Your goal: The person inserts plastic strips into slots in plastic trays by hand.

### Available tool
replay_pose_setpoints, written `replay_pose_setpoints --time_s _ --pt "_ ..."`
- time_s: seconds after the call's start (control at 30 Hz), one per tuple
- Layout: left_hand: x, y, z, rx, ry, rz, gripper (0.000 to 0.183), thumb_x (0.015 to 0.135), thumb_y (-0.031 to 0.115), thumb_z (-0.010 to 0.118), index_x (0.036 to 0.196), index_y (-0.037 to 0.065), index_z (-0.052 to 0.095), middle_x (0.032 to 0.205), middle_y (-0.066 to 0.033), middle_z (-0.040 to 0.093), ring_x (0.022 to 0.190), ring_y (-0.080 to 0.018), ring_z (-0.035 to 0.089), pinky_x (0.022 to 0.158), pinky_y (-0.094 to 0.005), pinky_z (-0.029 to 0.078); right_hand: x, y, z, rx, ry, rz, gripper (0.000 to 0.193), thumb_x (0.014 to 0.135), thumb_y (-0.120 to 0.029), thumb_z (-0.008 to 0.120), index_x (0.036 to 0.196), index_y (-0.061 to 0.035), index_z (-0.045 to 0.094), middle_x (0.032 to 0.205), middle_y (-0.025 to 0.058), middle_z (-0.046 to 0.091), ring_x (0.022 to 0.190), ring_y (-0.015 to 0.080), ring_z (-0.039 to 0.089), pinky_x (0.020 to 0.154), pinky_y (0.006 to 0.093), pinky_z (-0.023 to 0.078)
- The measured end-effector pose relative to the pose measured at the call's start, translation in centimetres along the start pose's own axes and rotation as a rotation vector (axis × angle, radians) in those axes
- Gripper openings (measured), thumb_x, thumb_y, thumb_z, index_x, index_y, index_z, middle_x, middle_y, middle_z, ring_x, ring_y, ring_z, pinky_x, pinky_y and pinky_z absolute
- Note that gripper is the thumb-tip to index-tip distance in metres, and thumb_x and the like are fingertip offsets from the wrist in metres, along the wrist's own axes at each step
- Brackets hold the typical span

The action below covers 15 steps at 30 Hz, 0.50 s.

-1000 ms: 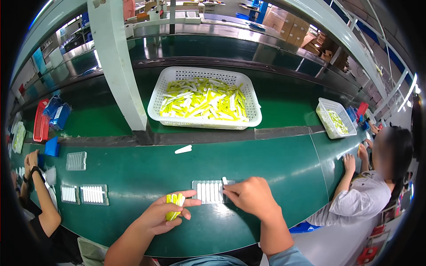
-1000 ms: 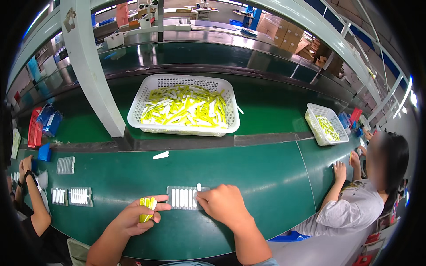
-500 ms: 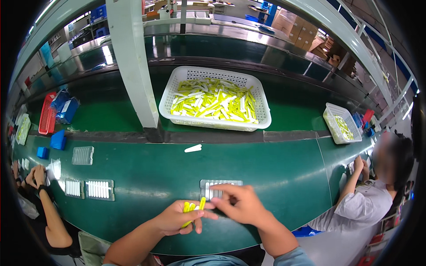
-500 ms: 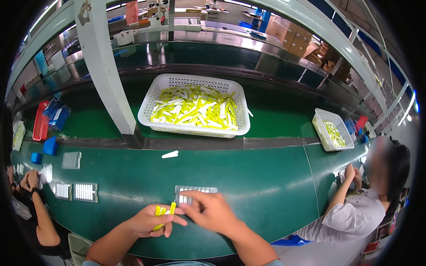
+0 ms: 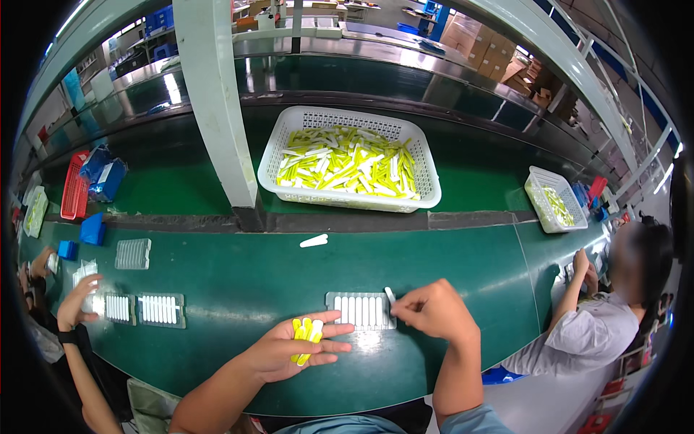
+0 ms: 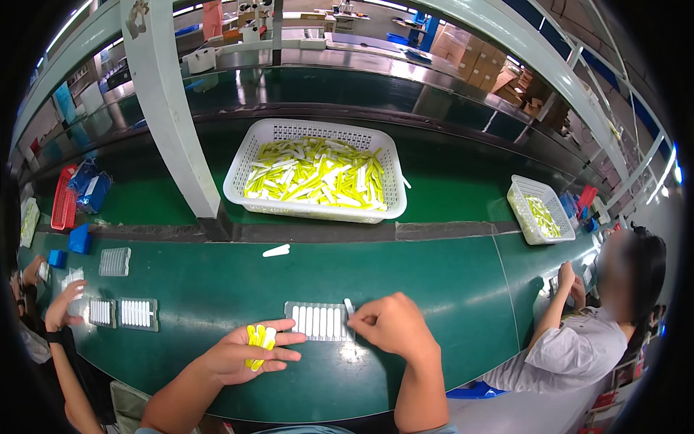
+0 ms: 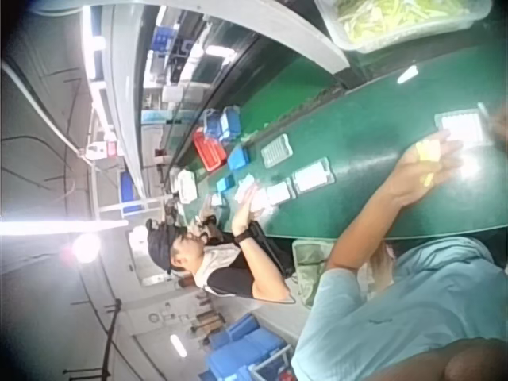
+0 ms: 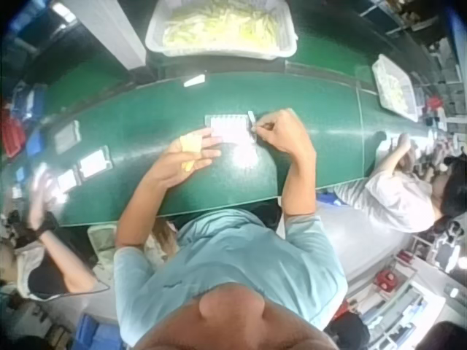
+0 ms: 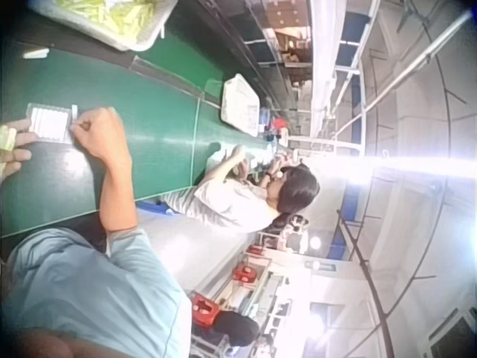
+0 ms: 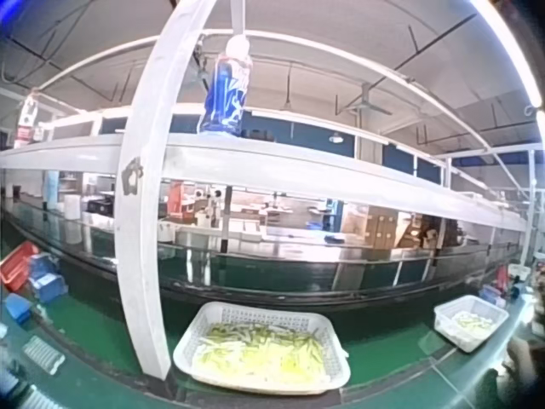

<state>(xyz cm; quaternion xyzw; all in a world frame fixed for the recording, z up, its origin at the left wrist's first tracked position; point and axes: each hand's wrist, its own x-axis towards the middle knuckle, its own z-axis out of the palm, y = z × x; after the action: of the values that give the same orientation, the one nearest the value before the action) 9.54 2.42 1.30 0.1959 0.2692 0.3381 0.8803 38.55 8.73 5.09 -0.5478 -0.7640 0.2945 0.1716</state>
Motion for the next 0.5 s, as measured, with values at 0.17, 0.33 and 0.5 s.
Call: replay_pose_setpoints --time_s 0.17,0.33,0.5 --pt "-0.1 0.1 0.2 -0.025 0.033 -0.005 0.06 0.097 0.002 0.056 0.152 0.001 0.032 0.148 -0.0211 0.048 0.117 -0.0284 0.063 0.082 -0.0328 0.058 -1.2 -1.1 -0.7 -0.087 -0.316 -0.043 0.021 0.079 -0.018 0.077 0.098 -0.0117 0.08 0.064 0.0081 0.07 0.054 0.02 0.065 0.056 0.0317 0.05" --pt "-0.2 0.4 -0.3 -0.002 0.046 -0.039 0.051 0.101 0.007 0.052 0.149 0.0 0.037 0.14 -0.0199 0.055 0.102 -0.0238 0.068 0.058 -0.0272 0.053 -1.8 -0.9 -1.7 -0.078 -0.389 0.034 0.039 0.08 -0.023 0.076 0.118 -0.013 0.074 0.064 0.0077 0.068 0.054 0.0228 0.063 0.056 0.0333 0.048" --pt "0.2 0.1 -0.8 0.037 0.111 -0.064 0.045 0.101 0.008 0.051 0.144 -0.002 0.042 0.121 -0.0174 0.065 0.08 -0.0197 0.067 0.039 -0.0218 0.036 -1.9 -1.5 -1.7 -0.063 -0.546 -0.026 0.052 0.081 -0.023 0.075 0.129 -0.0056 0.066 0.061 0.0093 0.066 0.051 0.0241 0.061 0.054 0.0344 0.046"
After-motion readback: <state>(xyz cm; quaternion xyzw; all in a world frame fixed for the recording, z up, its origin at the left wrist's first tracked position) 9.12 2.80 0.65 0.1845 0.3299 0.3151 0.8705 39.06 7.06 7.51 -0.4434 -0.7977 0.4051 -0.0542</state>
